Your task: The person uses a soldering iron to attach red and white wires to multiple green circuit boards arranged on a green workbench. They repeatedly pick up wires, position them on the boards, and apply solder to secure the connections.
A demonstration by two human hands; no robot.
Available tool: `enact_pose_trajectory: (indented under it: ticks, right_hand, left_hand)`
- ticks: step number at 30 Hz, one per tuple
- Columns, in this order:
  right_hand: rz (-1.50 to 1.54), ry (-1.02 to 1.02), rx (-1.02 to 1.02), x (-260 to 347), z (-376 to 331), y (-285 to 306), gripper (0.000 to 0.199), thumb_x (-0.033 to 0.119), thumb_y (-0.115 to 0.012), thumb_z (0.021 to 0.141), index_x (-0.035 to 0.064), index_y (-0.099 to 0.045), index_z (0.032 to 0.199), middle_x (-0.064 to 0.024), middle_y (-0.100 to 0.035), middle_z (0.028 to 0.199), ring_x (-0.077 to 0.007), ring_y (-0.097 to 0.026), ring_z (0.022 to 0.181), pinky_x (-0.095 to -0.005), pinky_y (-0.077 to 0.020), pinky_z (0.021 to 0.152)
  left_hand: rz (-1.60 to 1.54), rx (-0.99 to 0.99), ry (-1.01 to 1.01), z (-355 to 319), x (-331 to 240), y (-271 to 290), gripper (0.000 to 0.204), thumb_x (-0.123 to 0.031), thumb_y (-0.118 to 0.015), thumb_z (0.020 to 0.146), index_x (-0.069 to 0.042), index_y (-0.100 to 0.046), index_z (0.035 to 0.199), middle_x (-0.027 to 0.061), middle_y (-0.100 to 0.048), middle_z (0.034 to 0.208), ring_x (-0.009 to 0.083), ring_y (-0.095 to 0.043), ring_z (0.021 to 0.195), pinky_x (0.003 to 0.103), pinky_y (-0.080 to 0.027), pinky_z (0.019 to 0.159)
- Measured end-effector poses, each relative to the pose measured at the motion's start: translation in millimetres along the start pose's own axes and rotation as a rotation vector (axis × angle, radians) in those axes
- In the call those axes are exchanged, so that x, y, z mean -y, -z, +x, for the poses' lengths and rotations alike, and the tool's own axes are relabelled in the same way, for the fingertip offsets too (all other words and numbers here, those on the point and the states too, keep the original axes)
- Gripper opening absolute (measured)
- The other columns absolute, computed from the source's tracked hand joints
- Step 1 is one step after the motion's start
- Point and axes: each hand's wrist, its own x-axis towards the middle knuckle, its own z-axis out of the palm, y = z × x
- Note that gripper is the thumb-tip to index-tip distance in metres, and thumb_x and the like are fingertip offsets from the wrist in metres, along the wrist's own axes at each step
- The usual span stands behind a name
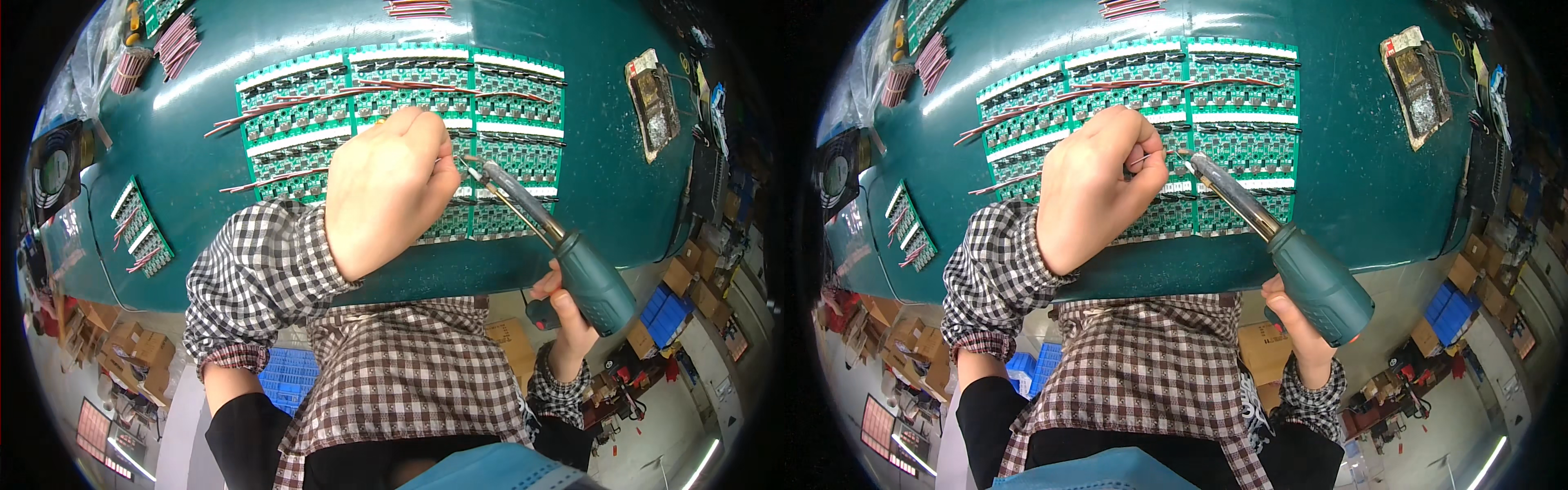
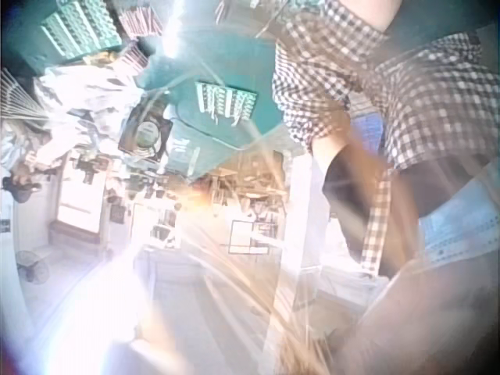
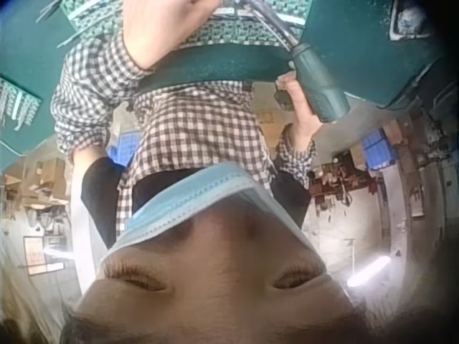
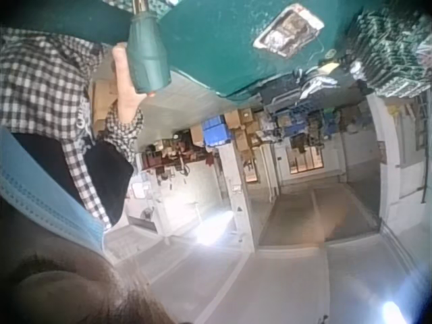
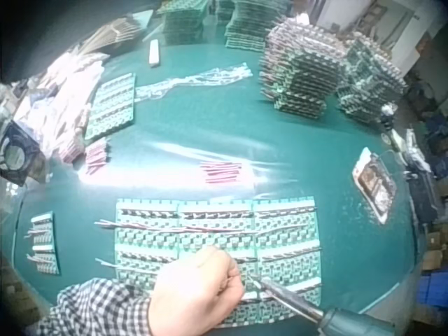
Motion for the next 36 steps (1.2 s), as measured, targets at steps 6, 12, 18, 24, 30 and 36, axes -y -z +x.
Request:
enact_pose_trajectory:
  ticks: [6, 12, 18, 24, 30, 36]
  right_hand:
    - [-0.014, -0.009, 0.003, -0.6, -0.1, 0.4, 0.046, 0.02, -0.069, 0.081, -0.0138, -0.054, 0.109, -0.0108, -0.06, 0.075, -0.0217, -0.06, 0.066, -0.0335, -0.05, 0.062]
    - [0.07, -0.004, 0.044, -0.4, 0.9, 3.5, 0.02, -0.001, -0.068, 0.078, -0.0055, -0.062, 0.097, -0.0113, -0.065, 0.08, -0.0199, -0.063, 0.075, -0.0327, -0.0515, 0.069]
    - [-0.03, 0.01, 0.027, -1.6, 1.0, 1.4, 0.046, 0.02, -0.069, 0.08, -0.0137, -0.055, 0.108, -0.0109, -0.06, 0.075, -0.022, -0.061, 0.066, -0.0337, -0.0507, 0.063]
    - [-0.001, 0.009, 0.009, 1.4, 0.4, 1.5, 0.046, 0.018, -0.068, 0.08, -0.0144, -0.053, 0.11, -0.0119, -0.06, 0.077, -0.0225, -0.06, 0.067, -0.0342, -0.0506, 0.063]
    - [0.005, 0.015, 0.022, -2.3, 0.0, 3.7, 0.047, 0.019, -0.068, 0.08, -0.0141, -0.053, 0.11, -0.0116, -0.06, 0.077, -0.0222, -0.06, 0.067, -0.0341, -0.0504, 0.063]
    - [0.004, -0.011, 0.02, -1.4, -0.7, 1.7, 0.047, 0.019, -0.067, 0.08, -0.0136, -0.053, 0.11, -0.0109, -0.059, 0.076, -0.0217, -0.059, 0.067, -0.0338, -0.05, 0.063]
  left_hand:
    - [0.009, -0.012, -0.01, -0.1, 0.1, -0.7, 0.012, -0.002, -0.062, 0.068, -0.003, -0.051, 0.072, 0.0126, -0.056, 0.071, 0.0315, -0.059, 0.064, 0.04, -0.047, 0.052]
    - [0.016, -0.003, -0.005, 0.0, 0.3, -0.7, 0.011, -0.002, -0.062, 0.068, -0.003, -0.051, 0.072, 0.0124, -0.056, 0.071, 0.0313, -0.059, 0.063, 0.039, -0.048, 0.052]
    - [0.018, 0.006, 0.007, 0.2, -1.0, 0.5, 0.011, -0.002, -0.062, 0.068, -0.003, -0.051, 0.072, 0.0126, -0.056, 0.071, 0.0314, -0.059, 0.063, 0.039, -0.048, 0.052]
    - [0.025, -0.003, -0.006, 0.6, 0.2, 0.0, 0.011, -0.002, -0.062, 0.068, -0.003, -0.051, 0.072, 0.0128, -0.057, 0.071, 0.0317, -0.059, 0.063, 0.039, -0.048, 0.052]
    - [0.022, 0.007, 0.004, 0.9, -1.4, 0.5, 0.011, -0.002, -0.061, 0.068, -0.003, -0.051, 0.073, 0.0126, -0.057, 0.071, 0.0313, -0.059, 0.064, 0.039, -0.048, 0.052]
    - [0.017, -0.001, 0.003, 0.3, 0.1, 0.1, 0.012, -0.001, -0.063, 0.068, -0.004, -0.052, 0.073, 0.01, -0.056, 0.069, 0.0275, -0.058, 0.061, 0.036, -0.047, 0.051]
